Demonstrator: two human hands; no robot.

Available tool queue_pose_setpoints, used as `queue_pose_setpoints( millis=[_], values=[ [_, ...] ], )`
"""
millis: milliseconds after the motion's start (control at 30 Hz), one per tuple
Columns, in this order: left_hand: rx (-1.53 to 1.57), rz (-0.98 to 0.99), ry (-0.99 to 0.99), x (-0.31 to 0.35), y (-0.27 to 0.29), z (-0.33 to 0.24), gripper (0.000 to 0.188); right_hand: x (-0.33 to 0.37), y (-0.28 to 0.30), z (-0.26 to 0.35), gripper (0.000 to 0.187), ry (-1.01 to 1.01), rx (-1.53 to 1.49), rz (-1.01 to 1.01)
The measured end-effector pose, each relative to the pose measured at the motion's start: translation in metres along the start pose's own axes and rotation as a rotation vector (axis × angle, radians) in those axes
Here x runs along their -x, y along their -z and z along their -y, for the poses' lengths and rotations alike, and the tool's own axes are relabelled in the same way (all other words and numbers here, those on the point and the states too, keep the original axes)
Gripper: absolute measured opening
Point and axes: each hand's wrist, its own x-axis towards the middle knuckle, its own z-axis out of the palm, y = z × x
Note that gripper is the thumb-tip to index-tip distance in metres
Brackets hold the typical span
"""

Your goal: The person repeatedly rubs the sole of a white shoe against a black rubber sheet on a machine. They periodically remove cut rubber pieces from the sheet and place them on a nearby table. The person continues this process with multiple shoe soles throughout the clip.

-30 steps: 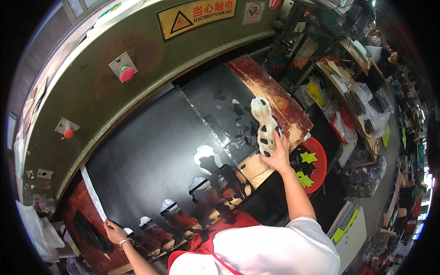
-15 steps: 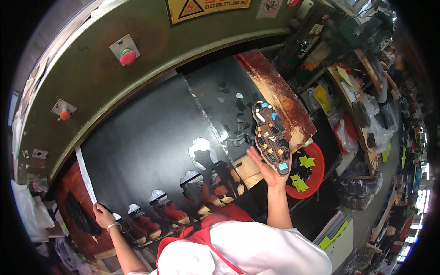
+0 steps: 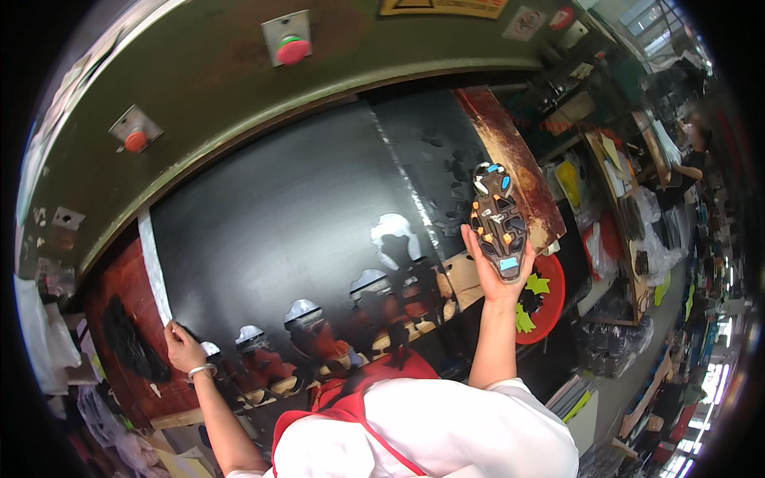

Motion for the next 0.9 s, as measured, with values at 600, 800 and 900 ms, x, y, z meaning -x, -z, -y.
queue_pose_setpoints(
  millis=[600,800,900],
  values=[
    [0.184,0.115,0.008,0.011,0.029,0.011,0.026,0.105,-0.062,-0.198,0.096,-0.444,0.392,0.381],
    [0.223,0.062,-0.109,0.015,0.046,0.014,0.027,0.117,-0.061,-0.294,0.083,-0.356,1.089,0.615],
    [0.272,0.039,-0.132,0.011,0.048,0.014,0.025,0.118,-0.053,-0.36,0.08,-0.243,1.422,0.686]
  ],
)
